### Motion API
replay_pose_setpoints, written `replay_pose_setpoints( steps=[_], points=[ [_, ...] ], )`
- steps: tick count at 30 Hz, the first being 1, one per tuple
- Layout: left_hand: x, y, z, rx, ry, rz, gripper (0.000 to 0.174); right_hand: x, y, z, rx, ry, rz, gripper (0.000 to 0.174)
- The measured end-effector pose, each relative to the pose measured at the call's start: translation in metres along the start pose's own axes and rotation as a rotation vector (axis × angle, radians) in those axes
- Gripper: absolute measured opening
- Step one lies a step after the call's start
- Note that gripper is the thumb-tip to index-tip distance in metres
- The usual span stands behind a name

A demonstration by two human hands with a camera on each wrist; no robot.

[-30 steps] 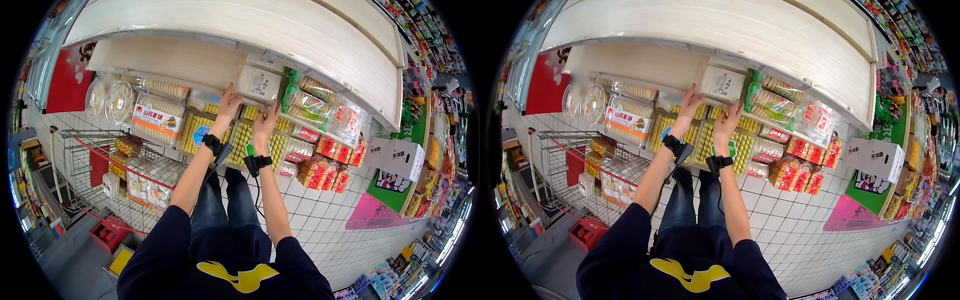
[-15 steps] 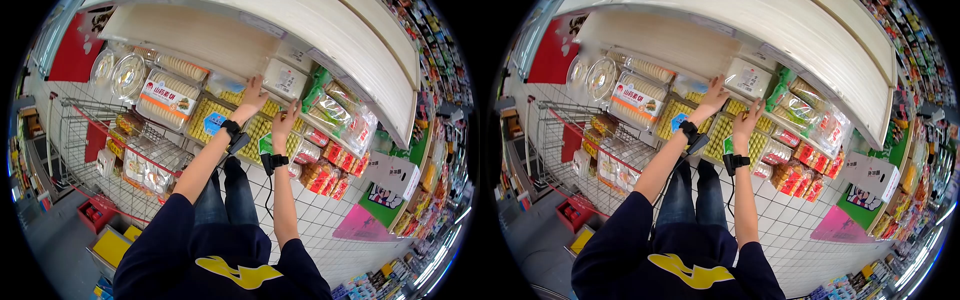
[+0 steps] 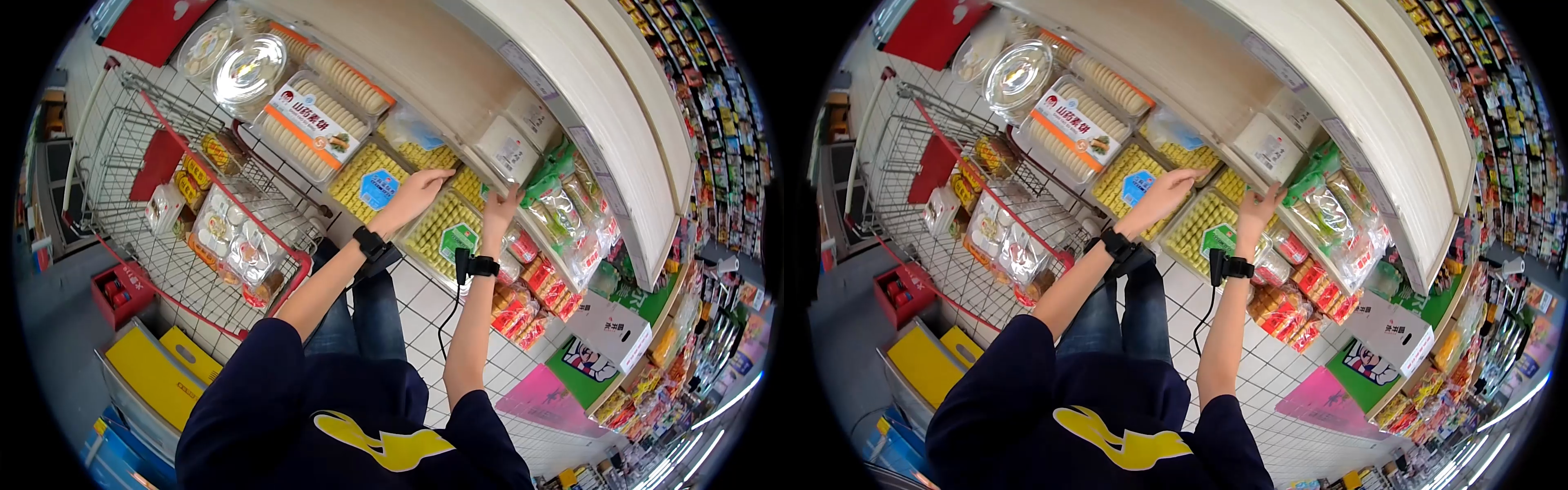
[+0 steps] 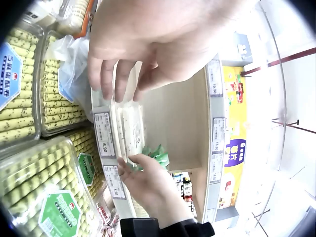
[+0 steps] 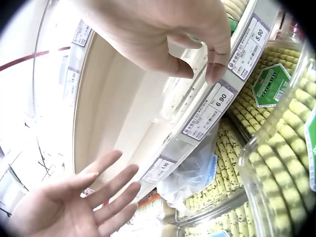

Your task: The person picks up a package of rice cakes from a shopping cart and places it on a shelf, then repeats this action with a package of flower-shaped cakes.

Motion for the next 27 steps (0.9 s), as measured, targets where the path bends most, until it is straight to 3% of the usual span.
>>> replay_pose_setpoints(
  steps=[2,5,8,9,10,12,13,15,19,27],
  points=[
    [-0.015,0.015,-0.006,0.155,0.038,-0.069,0.031,0.005,-0.009,-0.009,0.028,-0.006,0.033,0.063],
    [-0.038,0.04,-0.017,0.131,0.051,-0.055,0.03,0.006,-0.003,-0.001,0.123,-0.233,0.066,0.059],
    [-0.058,0.065,-0.032,0.126,0.07,-0.067,0.03,-0.002,0.019,0.034,0.073,-0.264,0.068,0.056],
    [-0.065,0.074,-0.036,0.125,0.131,-0.106,0.03,-0.003,0.023,0.042,-0.039,-0.191,-0.049,0.04],
    [-0.072,0.083,-0.041,0.124,0.191,-0.148,0.03,-0.004,0.026,0.045,-0.05,-0.186,-0.037,0.04],
    [-0.087,0.097,-0.045,0.129,0.186,-0.238,0.03,-0.003,0.034,0.06,-0.12,-0.135,0.061,0.022],
    [-0.095,0.105,-0.039,0.091,0.245,-0.258,0.031,0.002,0.046,0.073,-0.177,-0.341,-0.003,0.019],
    [-0.116,0.123,-0.035,0.008,0.319,-0.344,0.04,0.011,0.067,0.092,-0.231,-0.363,0.066,0.017],
    [-0.168,0.161,-0.039,0.048,0.289,-0.614,0.042,0.047,0.14,0.151,-0.254,-0.563,0.291,0.019],
    [-0.247,0.233,-0.037,0.092,0.275,-0.797,0.039,0.129,0.229,0.184,-0.182,-0.543,0.628,0.018]
  ],
)
Point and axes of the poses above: each hand's wrist, its own y-axis away from the middle knuckle, its own x-axis out of the palm, z = x × y, the point moved 5 cm from there along -y, towards the middle knuckle, and after that the axes turned 13 degrees about x, right-handed, at the moved point
